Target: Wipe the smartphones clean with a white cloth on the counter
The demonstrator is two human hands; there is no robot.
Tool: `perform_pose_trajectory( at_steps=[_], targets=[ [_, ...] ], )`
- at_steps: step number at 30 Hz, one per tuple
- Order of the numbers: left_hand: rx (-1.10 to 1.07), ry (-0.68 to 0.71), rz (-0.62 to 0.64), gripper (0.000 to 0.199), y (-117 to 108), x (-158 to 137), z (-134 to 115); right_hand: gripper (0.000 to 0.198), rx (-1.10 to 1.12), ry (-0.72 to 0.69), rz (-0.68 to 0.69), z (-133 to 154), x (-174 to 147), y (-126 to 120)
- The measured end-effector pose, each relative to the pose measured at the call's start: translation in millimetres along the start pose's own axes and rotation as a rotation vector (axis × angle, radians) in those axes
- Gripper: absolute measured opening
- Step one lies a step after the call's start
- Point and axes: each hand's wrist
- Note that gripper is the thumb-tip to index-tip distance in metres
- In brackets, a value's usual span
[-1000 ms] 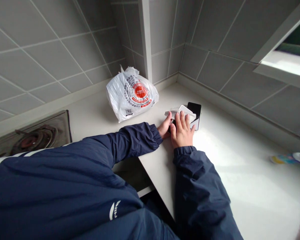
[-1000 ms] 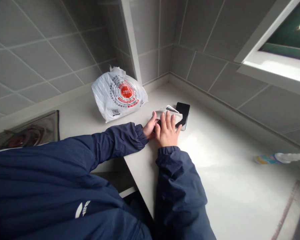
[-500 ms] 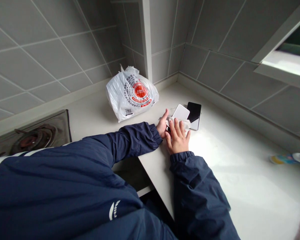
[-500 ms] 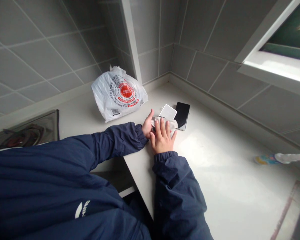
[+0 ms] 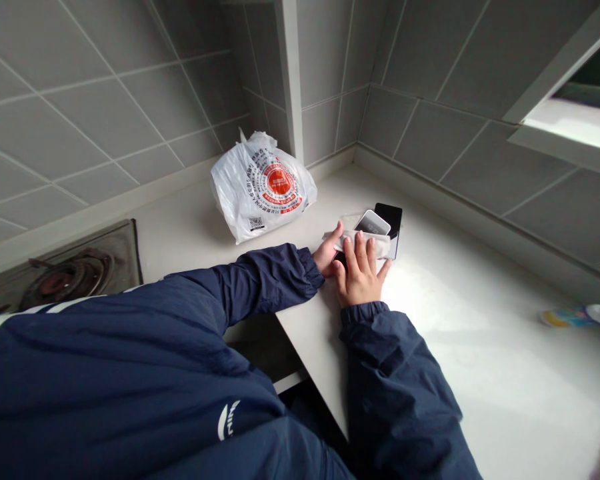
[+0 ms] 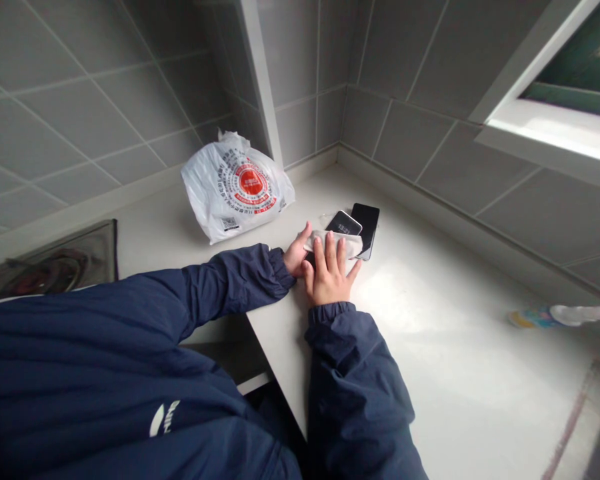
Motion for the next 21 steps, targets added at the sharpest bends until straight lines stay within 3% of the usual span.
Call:
perform_pose_trajectory(
  at_steps=[7, 13, 18, 21],
  targets=[
    [0.135, 0.122, -0.004, 0.059, -2, 4, 6, 0.063, -0.051, 0.098, -0.082, -15, 14, -7],
    [0.313, 0.016, -0.047, 0.056, -19, 2, 7, 0.071, -0.044, 0.151, -0.081, -29, 24, -14],
    [0.19, 0.136, -0.017, 0.055, -7, 2, 7, 0.069, -0.038, 0.099, -0.027, -18, 17, -8],
    [0.084, 0.072, -0.02, 0.069, 2, 3, 4, 0.063, -0.016, 0.023, 0.004, -10, 10, -4]
  ],
)
Point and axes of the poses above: each hand's wrist, its own x-axis towards the middle knuckle, its own y-axis out of the palm, z = x × y, and after that the axes turned 8 degrees about -x, right-handed
